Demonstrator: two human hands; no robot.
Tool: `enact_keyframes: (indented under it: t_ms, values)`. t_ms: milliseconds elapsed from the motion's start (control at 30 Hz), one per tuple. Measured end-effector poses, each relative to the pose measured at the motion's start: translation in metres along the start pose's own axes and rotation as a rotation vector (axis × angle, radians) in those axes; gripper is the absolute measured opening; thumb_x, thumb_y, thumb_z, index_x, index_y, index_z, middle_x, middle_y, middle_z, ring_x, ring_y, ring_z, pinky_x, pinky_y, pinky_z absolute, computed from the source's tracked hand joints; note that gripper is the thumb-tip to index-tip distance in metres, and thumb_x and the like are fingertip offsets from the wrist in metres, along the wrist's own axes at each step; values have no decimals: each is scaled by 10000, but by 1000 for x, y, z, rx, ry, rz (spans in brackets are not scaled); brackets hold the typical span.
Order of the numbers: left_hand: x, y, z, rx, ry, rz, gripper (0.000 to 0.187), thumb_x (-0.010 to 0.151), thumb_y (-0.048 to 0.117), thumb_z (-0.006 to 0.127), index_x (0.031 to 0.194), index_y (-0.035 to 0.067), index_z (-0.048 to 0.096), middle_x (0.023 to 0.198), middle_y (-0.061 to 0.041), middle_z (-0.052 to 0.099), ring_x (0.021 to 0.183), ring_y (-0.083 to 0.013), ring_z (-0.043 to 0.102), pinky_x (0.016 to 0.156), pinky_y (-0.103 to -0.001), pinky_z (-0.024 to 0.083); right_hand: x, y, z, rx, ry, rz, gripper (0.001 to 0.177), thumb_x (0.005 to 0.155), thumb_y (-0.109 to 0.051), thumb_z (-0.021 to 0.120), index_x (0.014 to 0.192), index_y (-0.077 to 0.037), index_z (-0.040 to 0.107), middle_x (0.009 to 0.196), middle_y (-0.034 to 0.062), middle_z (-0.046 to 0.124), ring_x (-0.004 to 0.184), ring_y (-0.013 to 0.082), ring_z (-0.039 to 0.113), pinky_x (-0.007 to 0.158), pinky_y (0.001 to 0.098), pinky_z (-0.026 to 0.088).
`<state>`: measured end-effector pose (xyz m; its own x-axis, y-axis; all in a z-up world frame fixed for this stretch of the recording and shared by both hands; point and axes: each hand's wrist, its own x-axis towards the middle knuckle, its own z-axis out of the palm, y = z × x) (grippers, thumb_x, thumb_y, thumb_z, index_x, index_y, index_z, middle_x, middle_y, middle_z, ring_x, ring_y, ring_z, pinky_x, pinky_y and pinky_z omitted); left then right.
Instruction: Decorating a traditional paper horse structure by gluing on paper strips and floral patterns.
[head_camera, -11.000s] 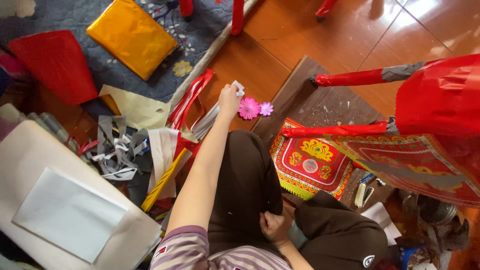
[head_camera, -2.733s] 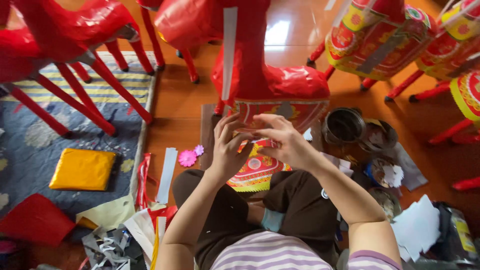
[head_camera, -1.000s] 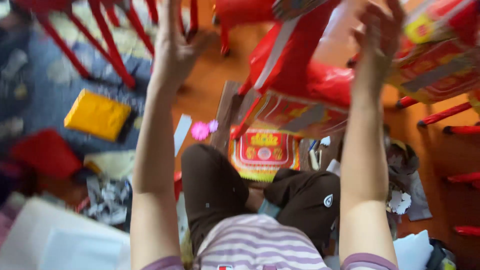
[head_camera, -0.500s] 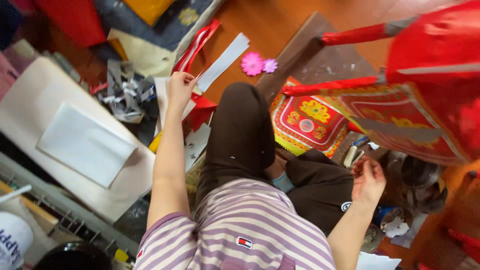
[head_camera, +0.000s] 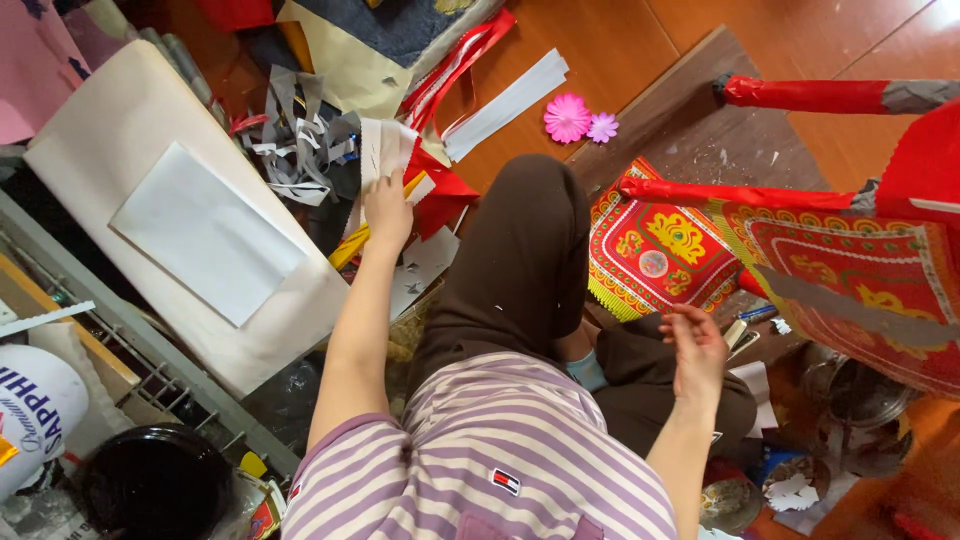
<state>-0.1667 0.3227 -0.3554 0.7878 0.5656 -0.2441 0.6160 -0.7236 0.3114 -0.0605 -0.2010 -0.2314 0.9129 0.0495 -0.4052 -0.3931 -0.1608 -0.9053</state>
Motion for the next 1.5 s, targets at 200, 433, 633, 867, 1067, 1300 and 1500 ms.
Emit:
enact_keyframes:
  t_ms: [200,433,633,867,1067,1300,1500]
  values:
    - [2,22,-16,28,331,125,498,805,12,642,1283,95,532,886,-132,664,803,-299,675,710,-406,551,-4,1,32,-47,-63,-58,175,841,-60,754,996,-61,671,776,97,674,576,89,618,483,158,491]
    - [-34,179,-117,-525,472,399,724,741,-51,613,1414,175,473,1129,-157,672,923,-361,672,761,-415,562,-36,-110,152,-36,-377,-254,92,757,7,777,830,-25,730,672,102,691,586,137,653,524,263,559]
    - [-88,266,-146,-532,541,687,597,822,93,620,1407,166,521,888,-40,676,761,-205,677,671,-328,575,-28,-181,188,-217,-132,-540,197,806,-197,807,946,-108,700,809,65,654,763,199,674,713,309,560]
    - [-107,283,-124,-596,515,737,547,848,129,690,1376,107,548,901,-45,660,785,-193,674,680,-308,575,-22,-161,171,-165,-43,-392,105,894,-150,717,860,-62,672,710,66,674,715,105,614,640,279,527]
    - [-108,275,-131,-781,291,708,800,779,151,813,1458,43,403,1182,-174,623,1052,-341,633,877,-417,548,-15,-158,167,-78,-4,-373,38,844,-35,713,828,-57,687,673,76,681,657,113,629,619,273,527]
    - [-114,285,-139,-964,-33,528,809,788,32,735,1491,132,348,1147,-93,690,1006,-293,689,850,-382,580,-13,-159,168,53,-26,-324,163,775,-71,796,745,-44,637,611,52,627,607,78,571,567,228,499]
    - [-93,270,-127,-1299,-233,334,724,828,-86,518,1495,112,319,1033,-168,700,926,-257,689,806,-374,595,-9,-143,172,244,-125,-335,165,809,-77,810,780,-44,650,662,31,631,667,62,563,604,212,509]
